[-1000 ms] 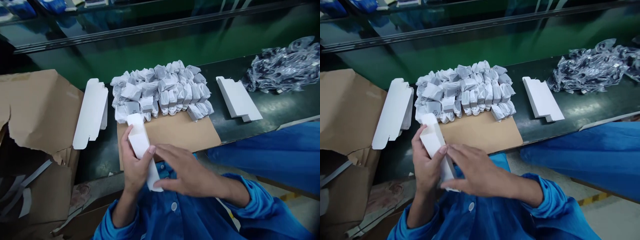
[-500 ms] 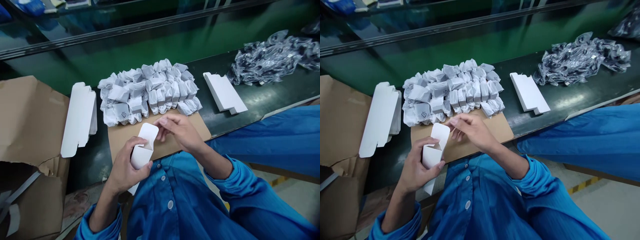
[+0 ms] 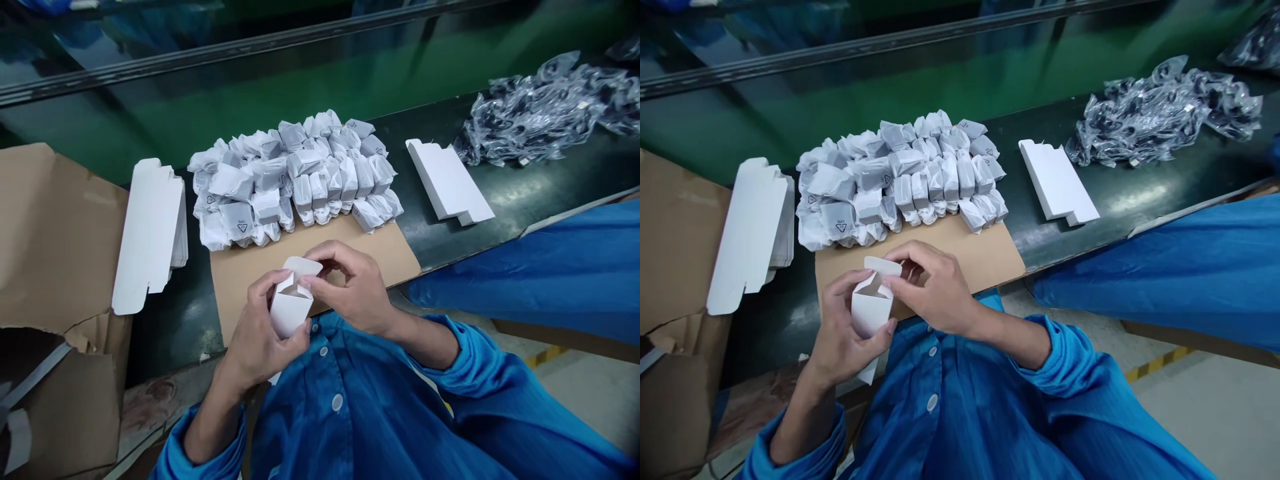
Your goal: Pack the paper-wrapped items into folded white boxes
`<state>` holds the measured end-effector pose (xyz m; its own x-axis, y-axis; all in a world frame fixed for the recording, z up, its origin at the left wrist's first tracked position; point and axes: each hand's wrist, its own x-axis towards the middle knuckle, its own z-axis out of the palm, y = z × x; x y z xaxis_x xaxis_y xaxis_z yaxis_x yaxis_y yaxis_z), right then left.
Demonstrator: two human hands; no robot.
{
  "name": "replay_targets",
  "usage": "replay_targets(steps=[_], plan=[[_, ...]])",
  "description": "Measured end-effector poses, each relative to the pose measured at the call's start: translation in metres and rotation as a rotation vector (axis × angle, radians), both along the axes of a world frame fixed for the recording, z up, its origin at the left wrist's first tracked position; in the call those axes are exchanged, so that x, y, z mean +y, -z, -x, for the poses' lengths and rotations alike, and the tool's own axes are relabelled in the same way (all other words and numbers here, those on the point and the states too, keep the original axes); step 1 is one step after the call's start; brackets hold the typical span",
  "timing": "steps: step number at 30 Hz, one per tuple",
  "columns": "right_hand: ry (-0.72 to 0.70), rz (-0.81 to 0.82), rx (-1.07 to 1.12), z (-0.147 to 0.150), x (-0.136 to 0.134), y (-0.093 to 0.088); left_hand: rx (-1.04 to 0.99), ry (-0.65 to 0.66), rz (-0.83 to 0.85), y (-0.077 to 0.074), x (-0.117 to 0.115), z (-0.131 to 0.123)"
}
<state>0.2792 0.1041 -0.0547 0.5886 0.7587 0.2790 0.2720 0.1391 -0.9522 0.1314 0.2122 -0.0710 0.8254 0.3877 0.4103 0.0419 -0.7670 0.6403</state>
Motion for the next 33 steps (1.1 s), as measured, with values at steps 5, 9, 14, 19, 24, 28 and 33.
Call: replay_targets(steps=[5,9,14,19,24,28,33], plan=[[-0.235,-0.198,-0.005,-0.002,-0.005,-0.001,-0.115,-0.015,-0.008,0.000,-0.004,0.000],[-0.262,-0.086,0.277,0.000,-0.006,-0.005,-0.039,0.062,0.044,-0.004,-0.002,0.002],[-0.311,0.028,0.446,0.003,-0.005,-0.005,-0.073,0.049,0.059,0.001,-0.003,0.004],[-0.256,-0.029,0.267,0.006,-0.005,-0.004,-0.074,-0.016,-0.020,0.009,-0.007,0.007],[-0.262,-0.130,-0.071,0.010,-0.008,0.000,0.074,-0.045,-0.119,0.004,-0.007,0.012],[-0.212,-0.205,-0.261,0.021,-0.009,0.013,0.125,-0.038,-0.116,0.003,-0.007,0.015],[-0.046,-0.245,-0.342,0.035,-0.006,0.025,0.101,-0.062,-0.048,0.009,-0.015,0.015]])
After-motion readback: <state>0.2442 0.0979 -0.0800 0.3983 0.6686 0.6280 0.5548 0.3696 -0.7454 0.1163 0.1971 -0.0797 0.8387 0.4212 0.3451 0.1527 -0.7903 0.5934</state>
